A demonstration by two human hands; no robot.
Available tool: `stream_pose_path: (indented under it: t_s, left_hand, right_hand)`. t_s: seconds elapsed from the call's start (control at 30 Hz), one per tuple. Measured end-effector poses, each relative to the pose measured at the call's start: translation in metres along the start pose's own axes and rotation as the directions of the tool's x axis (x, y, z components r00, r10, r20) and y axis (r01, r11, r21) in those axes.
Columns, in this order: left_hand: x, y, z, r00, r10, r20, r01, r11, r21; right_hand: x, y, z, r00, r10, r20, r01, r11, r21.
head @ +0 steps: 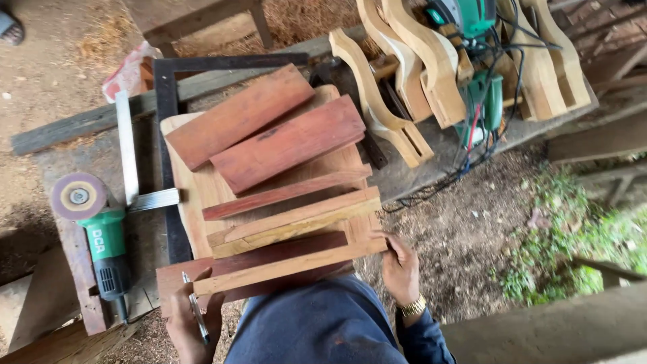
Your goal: Organizing and marking wood blocks on a workbench in a workshop area.
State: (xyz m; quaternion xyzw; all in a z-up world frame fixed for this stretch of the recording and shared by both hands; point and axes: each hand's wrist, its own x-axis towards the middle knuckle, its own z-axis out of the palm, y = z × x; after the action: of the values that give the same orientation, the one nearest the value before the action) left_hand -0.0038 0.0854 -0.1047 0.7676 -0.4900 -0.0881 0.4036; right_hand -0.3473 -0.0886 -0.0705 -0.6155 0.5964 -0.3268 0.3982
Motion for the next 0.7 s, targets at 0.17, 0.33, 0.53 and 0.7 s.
stream_pose_path:
  t_s: [0.17,0.33,0.53,0.7]
  left_hand:
    - [0.005,0.004,-0.01,0.999,-0.03,0.02,0.028,0.993,0.11]
    - [0.0,-0.025,-0.001,0.997,-0.036,0.065,0.022,0.977,0.212]
    - [0.021,-0.009,0.002,0.992,0.12,0.05,-0.128,0.968,0.215]
    - [0.026,-0.002,0.019,0.977,0.21,-0.018,-0.199,0.946,0.255]
  right_hand:
    - [-0.009,0.008,0.014,0.98,-0.182,-0.085,0.19,0.976,0.106]
    - [-0.012,0.012,0.026,0.972,-0.183,-0.147,0.199,0.974,0.104]
    - [-0.009,0.044,0.041,0.966,0.076,-0.247,-0.035,0.985,0.168]
    - [0.005,0.029,0.048,0.944,-0.034,-0.329,0.136,0.946,0.293]
